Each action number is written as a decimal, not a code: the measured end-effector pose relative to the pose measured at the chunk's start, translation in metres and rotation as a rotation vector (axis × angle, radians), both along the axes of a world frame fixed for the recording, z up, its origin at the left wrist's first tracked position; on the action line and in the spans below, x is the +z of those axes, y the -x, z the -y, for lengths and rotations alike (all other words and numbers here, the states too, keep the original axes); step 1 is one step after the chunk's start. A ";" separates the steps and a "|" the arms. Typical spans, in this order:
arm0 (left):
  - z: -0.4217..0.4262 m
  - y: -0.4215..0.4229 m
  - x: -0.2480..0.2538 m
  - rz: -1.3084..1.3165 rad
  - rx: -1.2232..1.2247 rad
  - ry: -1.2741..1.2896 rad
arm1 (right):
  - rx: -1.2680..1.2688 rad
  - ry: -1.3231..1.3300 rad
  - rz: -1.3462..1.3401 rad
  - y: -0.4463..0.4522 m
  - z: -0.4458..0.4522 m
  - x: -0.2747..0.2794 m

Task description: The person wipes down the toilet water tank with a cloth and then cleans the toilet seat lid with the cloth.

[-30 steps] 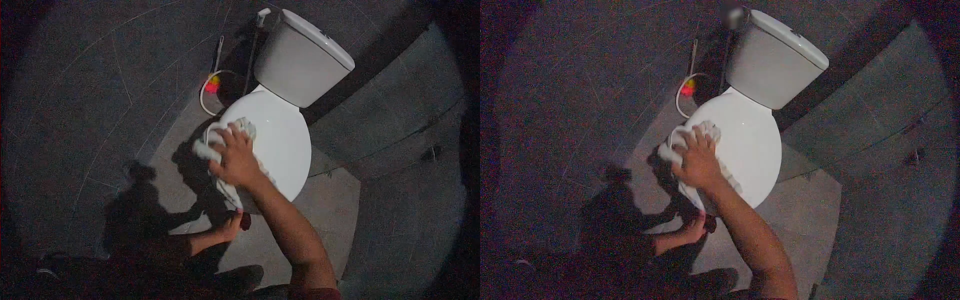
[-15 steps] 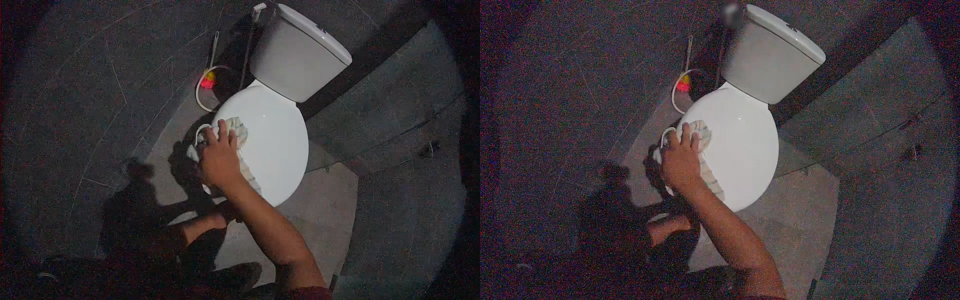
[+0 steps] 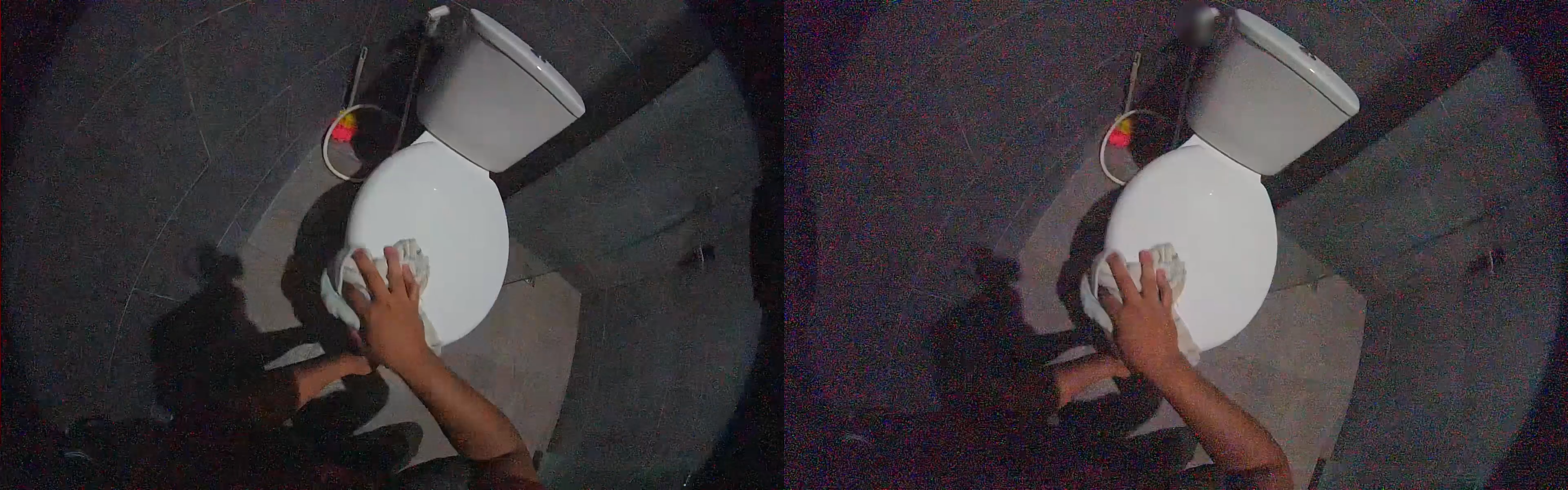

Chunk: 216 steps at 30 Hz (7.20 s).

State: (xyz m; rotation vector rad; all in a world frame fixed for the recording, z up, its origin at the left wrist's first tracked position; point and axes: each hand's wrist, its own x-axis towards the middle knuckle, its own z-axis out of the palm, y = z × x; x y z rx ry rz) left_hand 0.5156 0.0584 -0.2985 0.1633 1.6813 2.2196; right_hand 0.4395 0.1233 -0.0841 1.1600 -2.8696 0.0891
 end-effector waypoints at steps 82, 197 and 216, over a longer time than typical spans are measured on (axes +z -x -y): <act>0.085 0.097 0.054 0.144 0.437 -0.064 | -0.218 0.386 -0.250 -0.034 -0.008 -0.053; 0.178 -0.006 0.162 0.122 0.417 0.431 | -0.957 0.463 -0.004 0.101 -0.113 0.059; 0.075 -0.064 0.314 -1.086 -0.384 1.445 | -0.872 0.611 -0.005 0.048 -0.133 0.050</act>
